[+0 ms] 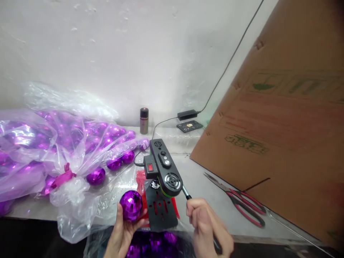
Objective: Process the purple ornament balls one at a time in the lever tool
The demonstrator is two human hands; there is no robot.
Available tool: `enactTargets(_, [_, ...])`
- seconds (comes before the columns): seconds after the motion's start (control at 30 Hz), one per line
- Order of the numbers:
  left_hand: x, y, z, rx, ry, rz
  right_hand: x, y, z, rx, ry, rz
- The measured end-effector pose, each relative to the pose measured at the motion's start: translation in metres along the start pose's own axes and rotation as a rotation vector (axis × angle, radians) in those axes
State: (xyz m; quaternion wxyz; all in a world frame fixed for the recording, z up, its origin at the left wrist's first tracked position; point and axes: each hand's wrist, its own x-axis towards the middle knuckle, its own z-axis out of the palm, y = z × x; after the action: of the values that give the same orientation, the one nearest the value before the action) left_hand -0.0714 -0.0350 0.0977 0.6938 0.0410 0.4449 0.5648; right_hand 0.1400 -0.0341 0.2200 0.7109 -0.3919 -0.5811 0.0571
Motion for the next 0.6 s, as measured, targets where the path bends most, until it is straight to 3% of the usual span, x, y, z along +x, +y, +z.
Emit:
enactTargets(0.2, [0.001, -0.006, 0.011, 0.031, -0.031, 0.017, 0.001, -0.01, 0.004, 0.014, 0.003, 0.01])
enactTargets(0.33, [0.0, -0.006, 0.019, 0.097, -0.047, 0.077, 0.0, -0.023, 0.012, -0.016, 0.101, 0.173])
enactTargets(0.47, [0.0, -0.009, 0.019, 0.42, -0.012, 0.163, 0.0, -0.03, 0.015, -0.052, 0.108, 0.206])
enactTargets(0.6, [0.008, -0.015, 0.017, 0.83, -0.022, 0.391, 0.002, -0.032, 0.014, -0.078, 0.107, 0.194])
